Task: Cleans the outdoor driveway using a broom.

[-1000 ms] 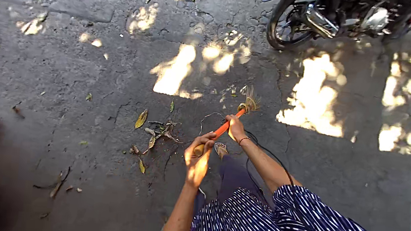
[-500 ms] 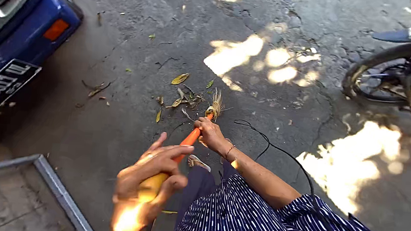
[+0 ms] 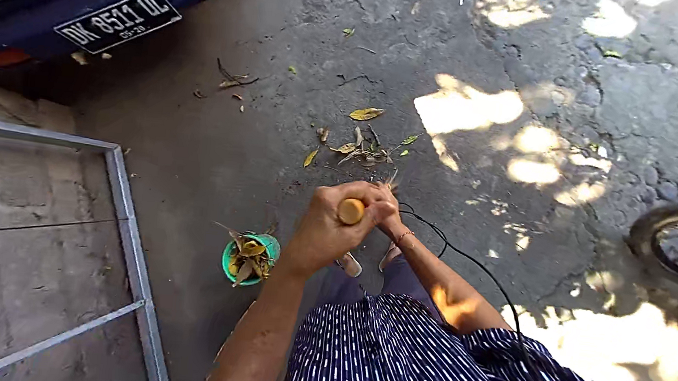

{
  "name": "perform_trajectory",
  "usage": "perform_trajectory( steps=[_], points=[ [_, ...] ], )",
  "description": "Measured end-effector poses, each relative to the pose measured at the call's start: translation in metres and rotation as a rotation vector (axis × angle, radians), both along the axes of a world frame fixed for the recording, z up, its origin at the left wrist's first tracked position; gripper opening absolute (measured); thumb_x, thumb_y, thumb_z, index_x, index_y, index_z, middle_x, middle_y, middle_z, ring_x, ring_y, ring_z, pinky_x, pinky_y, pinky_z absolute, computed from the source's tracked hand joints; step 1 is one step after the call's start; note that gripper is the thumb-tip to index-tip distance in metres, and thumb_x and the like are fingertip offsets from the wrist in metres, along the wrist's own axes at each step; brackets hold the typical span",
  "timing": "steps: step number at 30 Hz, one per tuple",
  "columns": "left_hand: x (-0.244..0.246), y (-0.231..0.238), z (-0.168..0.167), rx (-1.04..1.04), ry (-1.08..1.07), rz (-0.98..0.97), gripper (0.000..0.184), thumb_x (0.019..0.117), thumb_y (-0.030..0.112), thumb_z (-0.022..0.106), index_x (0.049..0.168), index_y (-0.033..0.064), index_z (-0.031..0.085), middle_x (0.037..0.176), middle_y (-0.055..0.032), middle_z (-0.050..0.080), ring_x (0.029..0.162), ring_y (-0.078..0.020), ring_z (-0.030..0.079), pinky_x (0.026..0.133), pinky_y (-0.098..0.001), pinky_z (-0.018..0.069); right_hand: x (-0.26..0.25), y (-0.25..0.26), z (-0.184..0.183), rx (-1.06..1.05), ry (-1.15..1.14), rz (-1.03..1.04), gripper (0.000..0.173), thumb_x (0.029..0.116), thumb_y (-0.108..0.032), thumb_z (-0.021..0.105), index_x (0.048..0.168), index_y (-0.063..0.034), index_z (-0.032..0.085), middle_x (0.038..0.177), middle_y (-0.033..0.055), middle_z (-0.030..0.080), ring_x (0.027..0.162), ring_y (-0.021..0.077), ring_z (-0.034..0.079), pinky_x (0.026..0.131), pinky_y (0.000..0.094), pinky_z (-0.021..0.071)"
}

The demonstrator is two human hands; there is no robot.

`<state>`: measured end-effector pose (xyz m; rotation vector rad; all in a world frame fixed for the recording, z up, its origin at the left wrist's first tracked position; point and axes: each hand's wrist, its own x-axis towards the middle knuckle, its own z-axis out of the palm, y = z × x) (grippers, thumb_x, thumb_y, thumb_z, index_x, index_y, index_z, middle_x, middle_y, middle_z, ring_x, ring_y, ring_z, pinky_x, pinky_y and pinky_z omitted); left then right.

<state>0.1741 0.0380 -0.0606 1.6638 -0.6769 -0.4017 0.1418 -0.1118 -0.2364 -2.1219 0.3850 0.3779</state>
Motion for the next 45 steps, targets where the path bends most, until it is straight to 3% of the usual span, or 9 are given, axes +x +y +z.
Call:
perform_trajectory(
  steps=[7,11,15,20,26,31,37,41,45],
  points=[
    [-0.007,0.061,0.027,-0.2,-0.226,0.144,0.035,0.0997,0.037,0.068,0.079,0.0093,0.061,0.09,-0.0036,0.075,0.095,-0.0185,0.075,0.1,-0.0465,0.0589,0.041,0.04,0.038,-0.086,-0.346,0.091,0.025,0.0914,-0.022,0.076,0.091,0.0027,0.071,0.098,0.0223,0.067,0.098,0.0404,0.066,0.08,0.0579,0.0537],
    [0.0,0.113,0.032,-0.127,-0.229,0.355,0.054,0.0915,0.046,0.074,0.128,0.0076,0.062,0.135,-0.004,0.067,0.129,-0.0182,0.061,0.11,-0.0404,0.0529,0.05,0.067,0.085,0.236,-0.548,0.014,0.015,0.0913,-0.012,0.071,0.095,0.0026,0.07,0.087,0.0112,0.068,0.08,0.0176,0.066,0.073,0.0388,0.0558],
    [-0.016,0.134,-0.043,0.145,0.095,0.414,0.052,0.095,0.018,0.072,0.139,-0.0054,0.056,0.137,-0.0186,0.063,0.128,-0.0238,0.062,0.11,-0.0416,0.0495,0.078,0.085,0.129,0.471,-0.689,-0.13,0.019,0.0977,-0.026,0.069,0.081,-0.0202,0.063,0.065,-0.0137,0.055,0.053,-0.002,0.051,0.051,0.0199,0.0484],
    [-0.008,0.108,-0.122,0.256,0.245,0.394,0.066,0.0948,0.018,0.072,0.15,-0.0048,0.044,0.146,-0.0249,0.056,0.133,-0.0335,0.058,0.114,-0.047,0.0449,0.093,0.137,0.159,0.674,-0.707,0.042,0.023,0.0998,-0.026,0.064,0.078,-0.027,0.056,0.06,-0.015,0.051,0.047,-0.0012,0.047,0.045,0.0173,0.0436],
    [0.027,0.115,-0.145,0.361,0.273,0.671,0.03,0.0985,0.017,0.066,0.113,-0.0089,0.068,0.104,-0.0241,0.072,0.105,-0.0353,0.069,0.103,-0.0509,0.0491,0.107,0.145,0.168,0.862,-0.58,0.359,0.013,0.0964,-0.038,0.067,0.093,-0.0268,0.071,0.081,-0.0114,0.069,0.071,0.0042,0.066,0.067,0.0241,0.058],
    [0.062,0.157,-0.203,0.496,0.216,0.664,0.024,0.0979,0.009,0.063,0.113,-0.0097,0.069,0.12,-0.0255,0.069,0.127,-0.0375,0.06,0.124,-0.0562,0.0223,0.128,0.134,0.22,0.965,-0.723,0.437,0.018,0.1002,-0.039,0.063,0.086,-0.028,0.064,0.067,-0.0145,0.058,0.061,-0.0001,0.058,0.062,0.0201,0.0533],
    [0.095,0.21,-0.266,0.734,0.328,0.707,0.018,0.0948,0.007,0.067,0.107,-0.0066,0.068,0.132,-0.0251,0.063,0.139,-0.0401,0.047,0.124,-0.062,0.012,0.154,0.143,0.127,0.826,-0.496,0.363,0.02,0.0999,-0.033,0.063,0.083,-0.0241,0.068,0.075,-0.01,0.066,0.071,0.0051,0.065,0.074,0.0282,0.0582],
    [0.096,0.198,-0.283,0.713,0.444,0.594,0.019,0.0928,0.006,0.065,0.102,-0.0093,0.069,0.126,-0.0278,0.063,0.132,-0.0436,0.051,0.118,-0.0642,0.0236,0.147,0.15,0.08,0.67,-0.299,0.571,0.02,0.0993,-0.019,0.064,0.087,-0.0052,0.07,0.086,-0.0046,0.07,0.081,0.0012,0.065,0.077,0.0229,0.0562],
    [0.119,0.137,-0.251,0.495,0.44,0.638,0.023,0.0948,0.014,0.062,0.097,-0.0077,0.07,0.112,-0.0231,0.07,0.114,-0.035,0.064,0.105,-0.0527,0.0459,0.166,0.135,0.133,0.529,-0.384,0.513,0.022,0.099,-0.017,0.062,0.079,-0.0085,0.066,0.075,-0.0081,0.065,0.068,-0.0027,0.06,0.065,0.0172,0.0523]
  ],
)
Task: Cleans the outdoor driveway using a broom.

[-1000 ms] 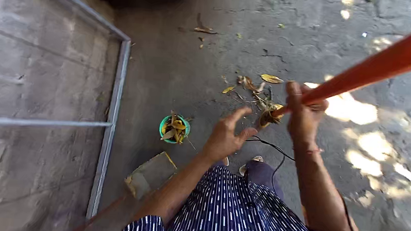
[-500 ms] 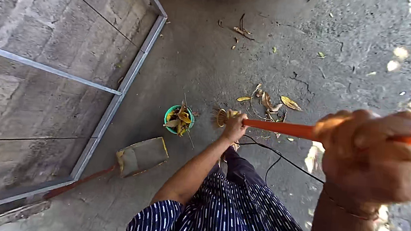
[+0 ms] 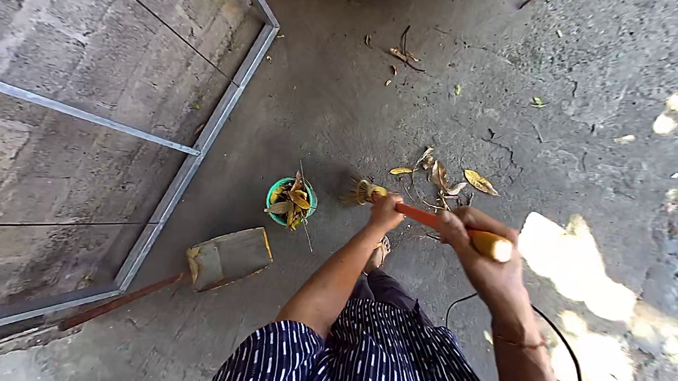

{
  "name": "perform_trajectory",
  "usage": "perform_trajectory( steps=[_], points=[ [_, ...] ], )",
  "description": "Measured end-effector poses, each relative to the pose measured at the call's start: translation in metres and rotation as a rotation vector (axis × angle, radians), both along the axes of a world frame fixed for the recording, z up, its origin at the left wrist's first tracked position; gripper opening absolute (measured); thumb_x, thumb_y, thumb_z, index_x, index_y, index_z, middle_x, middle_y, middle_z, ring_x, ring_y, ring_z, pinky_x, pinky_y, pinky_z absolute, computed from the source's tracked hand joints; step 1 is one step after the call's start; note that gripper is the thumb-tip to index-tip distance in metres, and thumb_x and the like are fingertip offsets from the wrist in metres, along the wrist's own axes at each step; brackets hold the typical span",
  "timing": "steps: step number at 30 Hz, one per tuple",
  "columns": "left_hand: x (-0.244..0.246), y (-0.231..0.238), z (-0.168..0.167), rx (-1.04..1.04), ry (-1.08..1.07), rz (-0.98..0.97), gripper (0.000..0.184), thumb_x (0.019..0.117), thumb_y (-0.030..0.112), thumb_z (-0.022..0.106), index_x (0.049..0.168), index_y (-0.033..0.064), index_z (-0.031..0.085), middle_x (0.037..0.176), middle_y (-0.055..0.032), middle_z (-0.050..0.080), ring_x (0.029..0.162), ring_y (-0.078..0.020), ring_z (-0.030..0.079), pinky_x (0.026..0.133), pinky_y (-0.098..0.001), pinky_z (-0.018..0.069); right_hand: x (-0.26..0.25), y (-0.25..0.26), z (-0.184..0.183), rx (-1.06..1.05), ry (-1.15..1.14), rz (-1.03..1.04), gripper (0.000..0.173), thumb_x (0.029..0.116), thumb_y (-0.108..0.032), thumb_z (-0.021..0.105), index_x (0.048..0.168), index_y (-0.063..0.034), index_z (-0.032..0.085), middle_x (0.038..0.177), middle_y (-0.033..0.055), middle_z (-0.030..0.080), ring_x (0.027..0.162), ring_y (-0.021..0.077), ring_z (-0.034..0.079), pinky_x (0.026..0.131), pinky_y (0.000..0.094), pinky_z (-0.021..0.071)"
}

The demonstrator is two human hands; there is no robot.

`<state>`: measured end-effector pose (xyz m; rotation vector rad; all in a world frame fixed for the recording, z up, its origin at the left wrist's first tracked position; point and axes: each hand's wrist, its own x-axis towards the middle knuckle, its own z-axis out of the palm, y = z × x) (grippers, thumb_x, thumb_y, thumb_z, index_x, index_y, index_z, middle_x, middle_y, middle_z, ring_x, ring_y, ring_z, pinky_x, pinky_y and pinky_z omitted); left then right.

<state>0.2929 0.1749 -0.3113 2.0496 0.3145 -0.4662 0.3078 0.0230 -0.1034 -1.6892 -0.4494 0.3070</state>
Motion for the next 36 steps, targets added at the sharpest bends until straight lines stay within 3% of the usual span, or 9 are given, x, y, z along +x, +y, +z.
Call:
perform_trajectory(
  steps=[5,7,9,12,17,24,36],
  points=[
    [0.042,-0.05,0.075,-0.148,-0.122,-0.042,0.022,0.0931,0.012,0.063,0.101,-0.0071,0.071,0.105,-0.0234,0.071,0.107,-0.0352,0.066,0.102,-0.0537,0.0463,0.022,-0.001,0.066,0.069,-0.189,-0.121,0.022,0.0979,-0.021,0.065,0.077,-0.0167,0.065,0.073,-0.0119,0.064,0.066,-0.0032,0.06,0.061,0.015,0.0519],
    [0.055,-0.041,0.097,-0.135,-0.191,-0.09,0.022,0.0937,0.013,0.062,0.097,-0.0068,0.07,0.104,-0.022,0.071,0.104,-0.0347,0.067,0.094,-0.0538,0.0496,0.028,0.005,0.089,0.128,-0.273,-0.132,0.021,0.0992,-0.026,0.064,0.079,-0.0212,0.065,0.077,-0.0133,0.068,0.07,-0.0029,0.064,0.068,0.0165,0.0561],
    [0.064,-0.019,0.113,-0.113,-0.249,-0.121,0.023,0.0949,0.015,0.062,0.092,-0.0069,0.069,0.107,-0.0214,0.071,0.106,-0.0339,0.067,0.096,-0.0525,0.0494,0.037,0.012,0.103,0.229,-0.301,-0.055,0.02,0.102,-0.028,0.062,0.083,-0.0241,0.063,0.078,-0.0141,0.066,0.076,-0.0017,0.064,0.082,0.0216,0.057],
    [0.077,0.028,0.126,-0.071,-0.308,-0.035,0.028,0.0969,0.018,0.063,0.087,-0.0077,0.067,0.104,-0.0218,0.071,0.106,-0.0332,0.067,0.099,-0.0505,0.0482,0.058,0.038,0.108,0.36,-0.301,0.043,0.021,0.1033,-0.027,0.061,0.083,-0.0199,0.063,0.076,-0.0098,0.064,0.076,0.0024,0.064,0.085,0.0264,0.0559],
    [0.107,0.127,0.13,0.031,-0.274,0.076,0.034,0.0993,0.023,0.063,0.09,-0.009,0.07,0.11,-0.0228,0.072,0.116,-0.0335,0.066,0.11,-0.0525,0.0427,0.108,0.114,0.097,0.427,-0.229,0.09,0.022,0.1029,-0.029,0.063,0.083,-0.0192,0.064,0.077,-0.0083,0.065,0.074,0.0037,0.065,0.079,0.0254,0.0573],
    [0.162,0.263,0.127,0.153,-0.207,0.078,0.024,0.0952,0.015,0.061,0.094,-0.008,0.07,0.094,-0.0229,0.071,0.094,-0.0359,0.068,0.091,-0.0536,0.0498,0.19,0.251,0.09,0.519,-0.026,0.003,0.022,0.0981,-0.03,0.068,0.077,-0.0224,0.067,0.066,-0.0103,0.062,0.062,0.0021,0.061,0.068,0.0224,0.0572],
    [0.247,0.385,0.122,0.157,-0.146,0.289,0.026,0.0945,0.014,0.065,0.109,-0.0062,0.073,0.103,-0.0231,0.073,0.102,-0.0366,0.07,0.094,-0.0548,0.0519,0.315,0.381,0.081,0.464,0.049,0.16,0.024,0.098,-0.031,0.067,0.076,-0.0205,0.066,0.066,-0.0095,0.061,0.062,0.0034,0.061,0.068,0.0237,0.0565]
  ],
)
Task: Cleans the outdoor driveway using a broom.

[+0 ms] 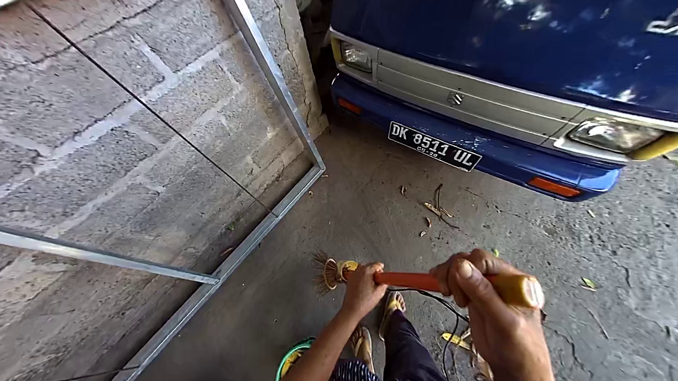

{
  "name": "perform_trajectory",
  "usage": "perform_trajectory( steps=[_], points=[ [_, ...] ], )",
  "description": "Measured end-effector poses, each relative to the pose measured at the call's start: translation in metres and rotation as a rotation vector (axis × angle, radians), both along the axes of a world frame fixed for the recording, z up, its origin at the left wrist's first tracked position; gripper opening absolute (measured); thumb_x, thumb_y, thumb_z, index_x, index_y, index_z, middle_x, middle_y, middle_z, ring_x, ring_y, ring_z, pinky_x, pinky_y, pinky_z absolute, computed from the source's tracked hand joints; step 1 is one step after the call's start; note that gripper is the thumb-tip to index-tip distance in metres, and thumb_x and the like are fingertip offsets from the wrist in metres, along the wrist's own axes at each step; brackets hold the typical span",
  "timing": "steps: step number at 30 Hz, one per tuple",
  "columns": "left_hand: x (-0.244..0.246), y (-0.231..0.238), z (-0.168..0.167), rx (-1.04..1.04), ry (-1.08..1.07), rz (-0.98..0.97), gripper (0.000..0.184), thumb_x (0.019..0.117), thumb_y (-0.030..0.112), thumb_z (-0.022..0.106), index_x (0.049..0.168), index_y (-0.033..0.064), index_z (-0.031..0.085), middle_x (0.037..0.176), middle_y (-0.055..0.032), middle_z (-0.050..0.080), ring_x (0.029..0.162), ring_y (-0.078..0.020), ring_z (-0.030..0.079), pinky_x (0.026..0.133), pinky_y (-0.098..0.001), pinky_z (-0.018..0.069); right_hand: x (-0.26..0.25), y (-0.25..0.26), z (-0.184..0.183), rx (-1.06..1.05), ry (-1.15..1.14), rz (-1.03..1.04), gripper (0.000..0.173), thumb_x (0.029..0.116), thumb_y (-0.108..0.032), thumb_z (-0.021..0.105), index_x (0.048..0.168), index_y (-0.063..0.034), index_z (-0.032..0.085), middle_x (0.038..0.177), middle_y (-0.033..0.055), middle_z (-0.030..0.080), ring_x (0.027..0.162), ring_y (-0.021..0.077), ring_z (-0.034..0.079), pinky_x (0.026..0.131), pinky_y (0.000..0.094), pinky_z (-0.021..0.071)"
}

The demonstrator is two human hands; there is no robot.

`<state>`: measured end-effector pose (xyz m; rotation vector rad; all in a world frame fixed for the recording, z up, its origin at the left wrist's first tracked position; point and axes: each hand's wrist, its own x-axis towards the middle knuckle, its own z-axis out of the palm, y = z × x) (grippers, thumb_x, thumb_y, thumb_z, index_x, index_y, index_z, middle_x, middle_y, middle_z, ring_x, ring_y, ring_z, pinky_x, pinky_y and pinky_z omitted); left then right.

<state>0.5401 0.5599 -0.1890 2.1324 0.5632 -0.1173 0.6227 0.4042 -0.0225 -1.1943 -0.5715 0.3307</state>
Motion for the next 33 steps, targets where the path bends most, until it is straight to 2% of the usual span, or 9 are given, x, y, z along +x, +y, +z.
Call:
perform_trajectory(
  steps=[6,8,13,17,20,22,24,28,33],
  points=[
    [0.056,0.046,-0.002,0.03,0.016,0.103,0.026,0.097,0.015,0.065,0.107,-0.0078,0.071,0.102,-0.0241,0.072,0.101,-0.0373,0.07,0.093,-0.0543,0.0517,0.079,0.053,-0.006,-0.04,-0.013,0.173,0.024,0.0991,-0.027,0.066,0.077,-0.0189,0.065,0.068,-0.0088,0.063,0.065,0.0047,0.063,0.071,0.0263,0.0571],
    [0.074,0.064,-0.002,0.021,0.034,0.141,0.028,0.0981,0.016,0.065,0.112,-0.0079,0.071,0.107,-0.0248,0.072,0.106,-0.0376,0.069,0.097,-0.0537,0.0508,0.105,0.075,-0.011,-0.046,0.008,0.199,0.023,0.099,-0.026,0.065,0.076,-0.0193,0.065,0.068,-0.0091,0.063,0.066,0.0052,0.063,0.074,0.0283,0.0581],
    [0.118,0.125,-0.021,0.04,0.112,0.18,0.03,0.0999,0.02,0.064,0.111,-0.0077,0.069,0.107,-0.0249,0.071,0.106,-0.0376,0.068,0.097,-0.0528,0.0504,0.159,0.14,-0.036,-0.061,0.127,0.196,0.024,0.0978,-0.018,0.063,0.074,-0.0177,0.064,0.066,-0.006,0.063,0.066,0.0088,0.065,0.079,0.0331,0.0596],
    [0.164,0.199,-0.046,0.037,0.262,0.139,0.037,0.1024,0.029,0.062,0.112,-0.0071,0.068,0.109,-0.0253,0.07,0.108,-0.0388,0.066,0.097,-0.0548,0.0495,0.208,0.21,-0.072,-0.112,0.214,0.147,0.025,0.0981,-0.017,0.06,0.073,-0.0172,0.062,0.066,-0.0036,0.063,0.067,0.0105,0.065,0.08,0.0335,0.0592],
    [0.205,0.265,-0.085,0.034,0.407,0.113,0.039,0.1025,0.033,0.062,0.114,-0.0041,0.068,0.113,-0.0247,0.069,0.112,-0.0384,0.065,0.098,-0.0559,0.0489,0.244,0.27,-0.12,-0.164,0.273,0.128,0.022,0.0992,-0.017,0.059,0.078,-0.014,0.063,0.071,-0.001,0.066,0.071,0.0115,0.067,0.078,0.0322,0.0586],
    [0.241,0.309,-0.111,0.018,0.441,0.115,0.035,0.1026,0.026,0.062,0.118,-0.0049,0.067,0.122,-0.0267,0.067,0.12,-0.0404,0.062,0.103,-0.0577,0.0458,0.267,0.309,-0.15,-0.208,0.262,0.108,0.019,0.0983,-0.016,0.06,0.081,-0.0108,0.065,0.077,-0.0007,0.068,0.075,0.0106,0.067,0.078,0.0318,0.0572],
    [0.277,0.339,-0.132,0.008,0.404,0.08,0.027,0.1003,0.014,0.06,0.116,-0.0072,0.066,0.12,-0.0279,0.067,0.119,-0.041,0.062,0.104,-0.0568,0.0455,0.282,0.329,-0.165,-0.267,0.189,0.057,0.019,0.0996,-0.017,0.06,0.084,-0.0092,0.067,0.08,-0.002,0.068,0.076,0.0085,0.065,0.077,0.0303,0.0563],
    [0.347,0.347,-0.13,-0.05,0.316,-0.105,0.022,0.097,0.008,0.058,0.111,-0.0071,0.068,0.113,-0.0258,0.069,0.113,-0.0384,0.065,0.1,-0.0547,0.0482,0.305,0.334,-0.14,-0.364,0.067,-0.165,0.022,0.101,-0.017,0.059,0.083,-0.0101,0.068,0.081,-0.0047,0.068,0.073,0.0054,0.064,0.07,0.0256,0.0556],
    [0.4,0.312,-0.076,-0.112,0.289,-0.365,0.024,0.0992,0.018,0.056,0.107,-0.0009,0.069,0.11,-0.0205,0.07,0.11,-0.0356,0.066,0.092,-0.0576,0.0499,0.319,0.318,-0.073,-0.315,-0.038,-0.381,0.022,0.1004,-0.022,0.062,0.078,-0.0201,0.067,0.076,-0.0095,0.067,0.071,0.0041,0.065,0.071,0.0251,0.058]
  ],
)
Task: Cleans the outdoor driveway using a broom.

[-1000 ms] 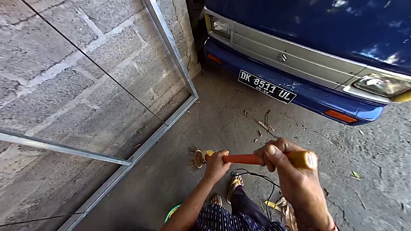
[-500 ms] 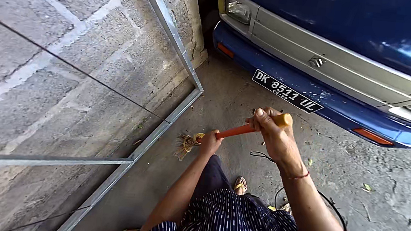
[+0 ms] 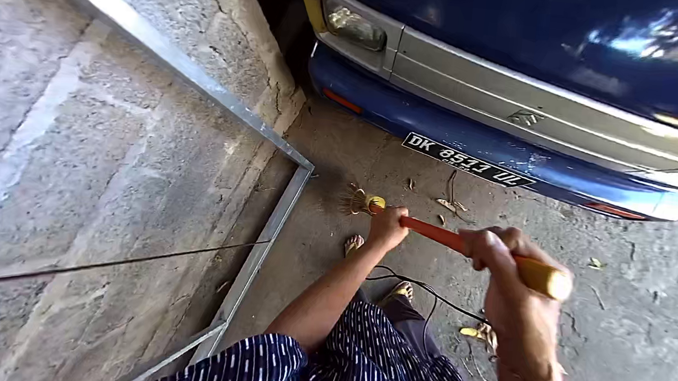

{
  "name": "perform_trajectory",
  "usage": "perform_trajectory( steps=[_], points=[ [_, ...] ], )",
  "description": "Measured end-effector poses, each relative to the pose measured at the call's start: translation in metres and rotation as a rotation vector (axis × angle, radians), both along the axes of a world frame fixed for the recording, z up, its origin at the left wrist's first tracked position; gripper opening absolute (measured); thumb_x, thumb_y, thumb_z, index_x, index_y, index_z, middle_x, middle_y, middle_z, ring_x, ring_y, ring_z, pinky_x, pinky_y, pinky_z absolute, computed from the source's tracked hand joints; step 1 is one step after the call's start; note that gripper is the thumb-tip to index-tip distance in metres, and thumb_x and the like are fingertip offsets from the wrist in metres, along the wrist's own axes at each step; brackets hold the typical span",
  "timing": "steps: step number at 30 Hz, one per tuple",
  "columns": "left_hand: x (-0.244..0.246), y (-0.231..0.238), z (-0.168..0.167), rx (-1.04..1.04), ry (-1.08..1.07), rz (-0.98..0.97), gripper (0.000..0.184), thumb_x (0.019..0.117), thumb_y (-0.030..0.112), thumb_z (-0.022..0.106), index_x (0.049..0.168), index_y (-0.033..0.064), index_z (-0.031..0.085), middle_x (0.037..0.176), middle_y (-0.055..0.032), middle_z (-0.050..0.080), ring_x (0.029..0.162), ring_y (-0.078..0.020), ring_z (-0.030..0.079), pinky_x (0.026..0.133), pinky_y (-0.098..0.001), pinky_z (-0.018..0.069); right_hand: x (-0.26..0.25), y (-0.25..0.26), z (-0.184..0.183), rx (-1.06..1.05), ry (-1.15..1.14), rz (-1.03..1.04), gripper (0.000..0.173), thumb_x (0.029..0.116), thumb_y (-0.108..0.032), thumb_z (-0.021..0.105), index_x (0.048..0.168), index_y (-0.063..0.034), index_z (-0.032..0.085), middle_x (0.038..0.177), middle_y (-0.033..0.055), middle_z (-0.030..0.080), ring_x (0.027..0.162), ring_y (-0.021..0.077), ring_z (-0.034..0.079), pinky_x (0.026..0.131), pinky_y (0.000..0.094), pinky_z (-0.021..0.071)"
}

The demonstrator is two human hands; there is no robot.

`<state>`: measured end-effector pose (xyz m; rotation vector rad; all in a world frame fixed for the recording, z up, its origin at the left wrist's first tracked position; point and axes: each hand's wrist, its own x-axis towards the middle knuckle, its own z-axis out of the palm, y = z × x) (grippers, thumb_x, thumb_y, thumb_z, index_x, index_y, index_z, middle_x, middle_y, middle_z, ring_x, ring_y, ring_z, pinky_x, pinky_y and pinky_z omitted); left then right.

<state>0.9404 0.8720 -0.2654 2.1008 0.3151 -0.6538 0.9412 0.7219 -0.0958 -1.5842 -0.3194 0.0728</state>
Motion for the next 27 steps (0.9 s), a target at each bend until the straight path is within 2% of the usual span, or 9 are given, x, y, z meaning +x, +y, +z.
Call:
perform_trajectory(
  steps=[3,5,8,10,12,15,21,25,27],
  points=[
    [0.01,-0.007,0.039,0.019,-0.05,-0.064,0.027,0.1015,0.022,0.055,0.104,-0.0016,0.069,0.108,-0.0196,0.07,0.108,-0.0346,0.067,0.092,-0.0545,0.0503,0.006,-0.006,0.032,0.078,-0.077,-0.051,0.024,0.1018,-0.027,0.062,0.078,-0.0228,0.065,0.071,-0.0108,0.063,0.068,0.0044,0.064,0.077,0.0277,0.0594],
    [0.016,0.0,0.045,0.061,-0.052,-0.06,0.028,0.1013,0.022,0.056,0.104,-0.0022,0.07,0.108,-0.0205,0.071,0.109,-0.0356,0.067,0.093,-0.0557,0.0499,0.013,-0.007,0.03,0.124,-0.072,-0.057,0.023,0.1019,-0.028,0.062,0.079,-0.0231,0.065,0.071,-0.0108,0.063,0.069,0.0042,0.064,0.078,0.028,0.0589],
    [0.03,0.024,0.006,0.145,-0.016,-0.046,0.025,0.0994,0.017,0.058,0.107,-0.0029,0.071,0.111,-0.0228,0.07,0.113,-0.0386,0.065,0.098,-0.0593,0.0483,0.023,-0.006,-0.016,0.129,0.017,-0.057,0.021,0.1004,-0.026,0.064,0.083,-0.0194,0.072,0.08,-0.009,0.07,0.073,0.0026,0.066,0.071,0.024,0.0584],
    [0.036,0.036,-0.04,0.171,0.006,-0.066,0.022,0.0988,0.011,0.059,0.108,-0.0061,0.069,0.113,-0.0268,0.069,0.116,-0.0422,0.063,0.102,-0.0604,0.046,0.02,-0.009,-0.06,0.109,0.127,-0.013,0.018,0.0986,-0.02,0.065,0.085,-0.0113,0.072,0.084,-0.0059,0.071,0.078,0.0035,0.067,0.076,0.0259,0.0581],
    [0.041,0.03,-0.073,0.164,0.016,-0.124,0.027,0.1019,0.015,0.058,0.108,-0.009,0.067,0.115,-0.028,0.067,0.118,-0.0418,0.062,0.105,-0.0573,0.0444,0.012,-0.019,-0.084,0.083,0.159,-0.016,0.017,0.0972,-0.014,0.065,0.082,-0.0063,0.069,0.081,-0.004,0.069,0.078,0.0037,0.065,0.081,0.0265,0.056],
    [0.053,-0.028,-0.077,0.045,-0.031,-0.203,0.03,0.1026,0.019,0.058,0.104,-0.0099,0.067,0.115,-0.0266,0.067,0.119,-0.0384,0.062,0.106,-0.0529,0.0444,0.003,-0.056,-0.074,0.023,0.113,-0.144,0.018,0.0972,-0.013,0.066,0.081,-0.0062,0.069,0.08,-0.0043,0.069,0.077,0.0027,0.065,0.083,0.0265,0.0568],
    [0.068,-0.198,-0.07,-0.193,-0.151,-0.45,0.022,0.0981,0.012,0.061,0.103,-0.0085,0.069,0.113,-0.0245,0.069,0.116,-0.0364,0.064,0.104,-0.0521,0.0472,-0.028,-0.166,-0.032,-0.173,0.016,-0.449,0.021,0.0987,-0.014,0.064,0.079,-0.0088,0.067,0.078,-0.0055,0.068,0.076,0.0034,0.066,0.084,0.028,0.058],
    [0.043,-0.308,-0.068,-0.302,-0.176,-0.656,0.023,0.0976,0.012,0.063,0.103,-0.0093,0.069,0.112,-0.0246,0.07,0.116,-0.0361,0.064,0.105,-0.0506,0.0468,-0.069,-0.229,-0.016,-0.291,-0.009,-0.678,0.021,0.0992,-0.014,0.063,0.08,-0.0084,0.068,0.079,-0.0062,0.068,0.074,0.0004,0.065,0.072,0.0198,0.0568],
    [0.021,-0.353,-0.062,-0.358,-0.174,-0.738,0.023,0.0982,0.012,0.062,0.103,-0.0103,0.068,0.112,-0.0252,0.069,0.115,-0.0363,0.065,0.104,-0.0507,0.0471,-0.091,-0.252,-0.009,-0.334,-0.012,-0.774,0.02,0.0985,-0.012,0.063,0.079,-0.0068,0.067,0.079,-0.0059,0.068,0.073,-0.0008,0.064,0.071,0.018,0.0558]
  ],
)
